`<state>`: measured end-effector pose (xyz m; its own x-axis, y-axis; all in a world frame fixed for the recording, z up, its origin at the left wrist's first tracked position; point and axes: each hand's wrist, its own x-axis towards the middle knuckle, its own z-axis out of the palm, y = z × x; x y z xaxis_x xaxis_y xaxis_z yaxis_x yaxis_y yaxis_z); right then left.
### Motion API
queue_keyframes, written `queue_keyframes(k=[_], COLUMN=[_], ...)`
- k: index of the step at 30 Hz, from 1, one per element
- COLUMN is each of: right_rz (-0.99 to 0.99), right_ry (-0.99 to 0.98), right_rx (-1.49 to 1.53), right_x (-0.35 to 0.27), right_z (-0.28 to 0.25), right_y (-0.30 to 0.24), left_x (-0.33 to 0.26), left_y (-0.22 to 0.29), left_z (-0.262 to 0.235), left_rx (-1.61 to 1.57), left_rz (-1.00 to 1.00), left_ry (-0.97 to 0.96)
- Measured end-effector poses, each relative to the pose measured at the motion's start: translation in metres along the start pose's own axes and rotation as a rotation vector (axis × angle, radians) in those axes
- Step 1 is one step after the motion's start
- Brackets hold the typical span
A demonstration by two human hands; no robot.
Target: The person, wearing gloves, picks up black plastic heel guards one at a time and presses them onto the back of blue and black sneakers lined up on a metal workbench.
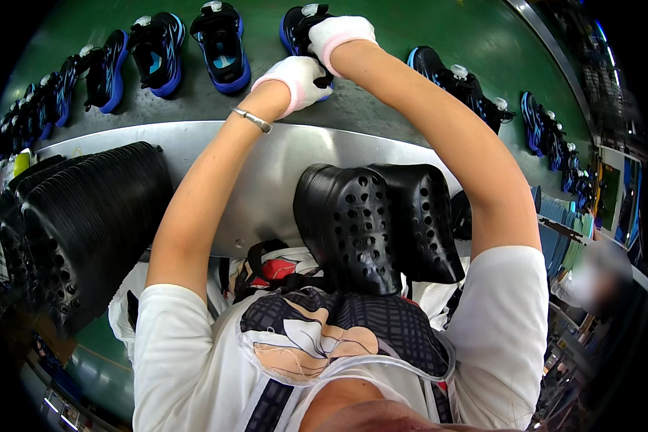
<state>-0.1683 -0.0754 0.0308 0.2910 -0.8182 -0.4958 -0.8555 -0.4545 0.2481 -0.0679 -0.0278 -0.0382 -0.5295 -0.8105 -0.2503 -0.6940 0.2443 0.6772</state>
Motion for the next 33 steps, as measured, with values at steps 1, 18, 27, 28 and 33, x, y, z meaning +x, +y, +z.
queue_keyframes(k=[1,18,27,28,33], right_rz=[0.01,0.447,0.563,0.551,0.4], right_ry=[0.002,0.458,0.432,0.401,0.513], right_rx=[0.029,1.025,1.059,1.05,0.861], right_x=[0.002,-0.262,-0.284,-0.283,-0.27], right_z=[-0.002,0.093,0.196,0.198,0.229], right_y=[0.001,0.063,0.028,0.027,0.018], left_x=[0.0,-0.017,0.013,0.011,0.013], left_y=[0.001,-0.021,-0.04,-0.036,-0.052], left_z=[-0.004,-0.053,-0.051,-0.052,-0.063], left_rx=[0.009,-0.225,-0.095,-0.063,-0.268], left_rz=[-0.016,-0.303,-0.539,-0.521,-0.475], left_ry=[-0.017,0.317,0.074,0.052,-0.022])
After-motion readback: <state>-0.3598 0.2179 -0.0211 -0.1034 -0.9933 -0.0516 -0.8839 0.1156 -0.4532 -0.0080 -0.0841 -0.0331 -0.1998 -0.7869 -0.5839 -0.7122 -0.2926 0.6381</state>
